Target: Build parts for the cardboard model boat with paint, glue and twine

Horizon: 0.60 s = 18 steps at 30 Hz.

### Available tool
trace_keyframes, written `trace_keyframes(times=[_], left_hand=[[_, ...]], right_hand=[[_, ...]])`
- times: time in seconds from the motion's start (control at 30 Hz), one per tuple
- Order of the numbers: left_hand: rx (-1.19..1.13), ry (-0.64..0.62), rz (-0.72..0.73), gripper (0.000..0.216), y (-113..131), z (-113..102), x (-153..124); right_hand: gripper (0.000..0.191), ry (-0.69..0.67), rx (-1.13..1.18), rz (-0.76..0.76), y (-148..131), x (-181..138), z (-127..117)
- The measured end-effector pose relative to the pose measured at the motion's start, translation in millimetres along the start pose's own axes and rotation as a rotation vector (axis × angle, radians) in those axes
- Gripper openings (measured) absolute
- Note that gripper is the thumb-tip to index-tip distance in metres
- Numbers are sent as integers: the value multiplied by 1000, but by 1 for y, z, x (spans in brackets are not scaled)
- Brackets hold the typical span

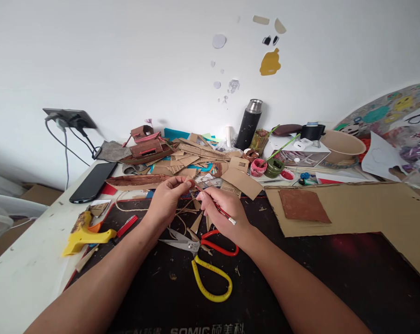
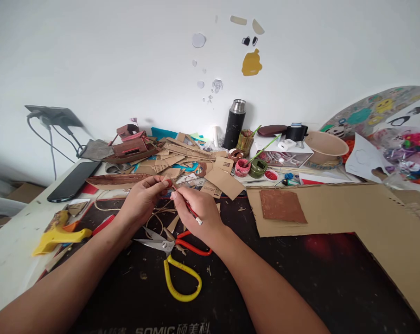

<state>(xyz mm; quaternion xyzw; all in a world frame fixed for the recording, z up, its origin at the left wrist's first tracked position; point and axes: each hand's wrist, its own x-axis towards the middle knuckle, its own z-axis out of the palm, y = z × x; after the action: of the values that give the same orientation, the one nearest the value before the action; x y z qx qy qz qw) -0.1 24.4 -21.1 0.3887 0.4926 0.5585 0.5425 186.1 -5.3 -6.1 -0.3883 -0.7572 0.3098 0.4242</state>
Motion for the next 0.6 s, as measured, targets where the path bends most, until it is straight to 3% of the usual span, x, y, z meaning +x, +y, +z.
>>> trace_keyframes(times=[0.23, 0.6], left_hand=[[34, -8, 10, 35, -1, -1, 0], [42, -12, 23, 33, -1, -2, 0]], right_hand=[[32, -39, 11, -9, -3, -1, 1], [36, 14, 3, 38, 0, 1, -2]])
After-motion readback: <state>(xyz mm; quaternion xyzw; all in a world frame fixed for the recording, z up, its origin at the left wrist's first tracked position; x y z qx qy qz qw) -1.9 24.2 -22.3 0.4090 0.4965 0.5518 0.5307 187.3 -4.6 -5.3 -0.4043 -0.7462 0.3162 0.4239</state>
